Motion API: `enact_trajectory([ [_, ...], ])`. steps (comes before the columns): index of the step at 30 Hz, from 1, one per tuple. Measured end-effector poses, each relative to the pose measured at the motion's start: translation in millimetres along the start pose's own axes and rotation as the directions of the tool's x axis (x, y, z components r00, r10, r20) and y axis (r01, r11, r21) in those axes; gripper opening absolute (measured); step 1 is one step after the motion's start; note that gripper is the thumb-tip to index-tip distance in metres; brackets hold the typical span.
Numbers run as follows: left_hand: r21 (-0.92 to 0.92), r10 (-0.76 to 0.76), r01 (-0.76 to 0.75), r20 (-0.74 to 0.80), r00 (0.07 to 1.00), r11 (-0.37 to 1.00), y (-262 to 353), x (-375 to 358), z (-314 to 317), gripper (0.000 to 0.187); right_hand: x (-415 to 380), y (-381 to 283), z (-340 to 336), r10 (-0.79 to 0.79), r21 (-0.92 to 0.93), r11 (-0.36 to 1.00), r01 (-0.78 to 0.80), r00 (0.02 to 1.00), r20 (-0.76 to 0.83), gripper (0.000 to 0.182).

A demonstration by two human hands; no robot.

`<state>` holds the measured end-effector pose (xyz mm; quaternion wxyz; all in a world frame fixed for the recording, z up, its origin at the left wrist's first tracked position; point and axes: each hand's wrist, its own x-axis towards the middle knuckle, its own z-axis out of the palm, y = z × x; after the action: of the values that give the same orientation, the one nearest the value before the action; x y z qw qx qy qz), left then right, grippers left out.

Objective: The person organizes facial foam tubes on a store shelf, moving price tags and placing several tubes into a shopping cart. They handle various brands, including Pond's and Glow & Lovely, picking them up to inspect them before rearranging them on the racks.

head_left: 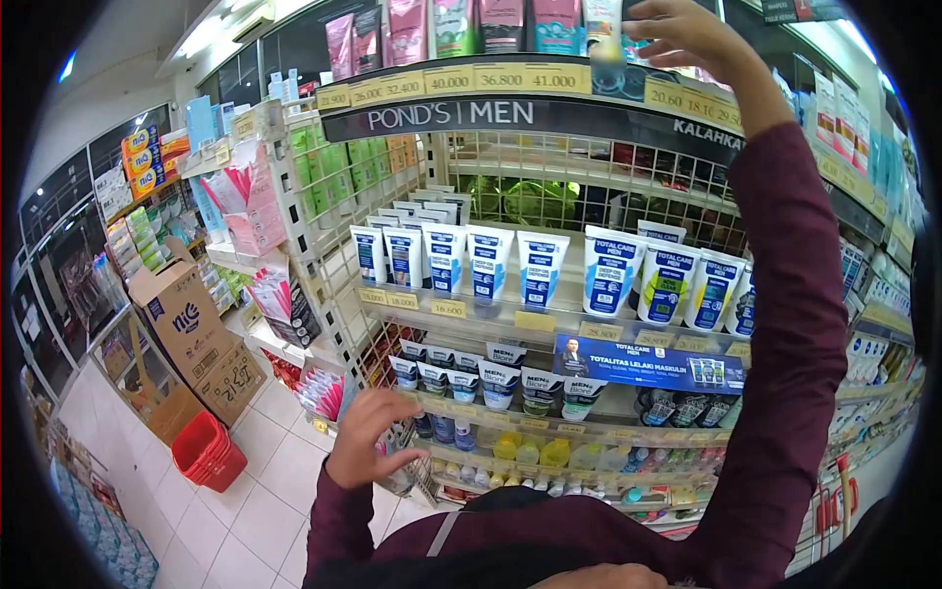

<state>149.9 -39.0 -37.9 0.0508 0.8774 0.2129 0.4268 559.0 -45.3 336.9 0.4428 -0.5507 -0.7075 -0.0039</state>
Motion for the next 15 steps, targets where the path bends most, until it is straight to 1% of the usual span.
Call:
enact_trajectory([
  [1,0.01,0.111,-0.111,-0.002,0.994,0.994,5.6,16.8,-2.9,0.052,23.7,16.5,4.5,0.053,0.01,0.999,-0.053,0.999,0.0,0.049],
  [2,0.01,0.119,-0.119,0.006,0.993,0.993,9.3,27.8,-2.4,0.052,18.8,8.4,14.1,0.059,0.009,0.998,-0.06,0.998,0.027,0.048],
  [4,-0.026,0.228,-0.228,-0.001,0.974,0.973,14.9,42.6,1.6,0.052,50.6,31.3,16.3,0.069,-0.068,0.996,-0.065,0.996,0.062,0.05],
  [5,-0.072,0.238,-0.238,-0.01,0.971,0.969,15.8,42.9,6.9,0.052,48.4,29.0,17.1,0.072,-0.065,0.996,-0.068,0.996,0.058,0.05],
  [7,-0.097,0.235,-0.234,0.001,0.972,0.967,14.6,36.5,15.2,0.053,44.8,22.9,19.0,0.15,-0.248,0.958,-0.146,0.989,-0.001,0.054],
  [8,-0.122,0.231,-0.229,0.006,0.973,0.966,13.3,32.3,19.0,0.053,41.4,17.9,20.1,0.153,-0.247,0.958,-0.148,0.988,-0.001,0.054],
  [10,-0.14,0.217,-0.214,0.006,0.976,0.967,10.7,24.4,24.0,0.054,35.3,10.7,22.3,0.179,-0.327,0.928,-0.18,0.983,-0.034,0.053],
  [11,-0.146,0.196,-0.194,0.002,0.981,0.97,9.9,20.7,24.7,0.054,35.7,13.5,22.4,0.183,-0.327,0.927,-0.183,0.983,-0.031,0.053],
  [13,-0.154,0.172,-0.17,0.0,0.985,0.973,9.0,16.7,24.5,0.054,36.7,19.7,21.7,0.066,-0.234,0.97,-0.059,0.997,0.026,0.047],
  [15,-0.18,0.166,-0.163,-0.002,0.986,0.97,9.4,14.4,22.8,0.054,35.7,19.8,22.9,0.066,-0.238,0.969,-0.061,0.998,0.01,0.045],
])
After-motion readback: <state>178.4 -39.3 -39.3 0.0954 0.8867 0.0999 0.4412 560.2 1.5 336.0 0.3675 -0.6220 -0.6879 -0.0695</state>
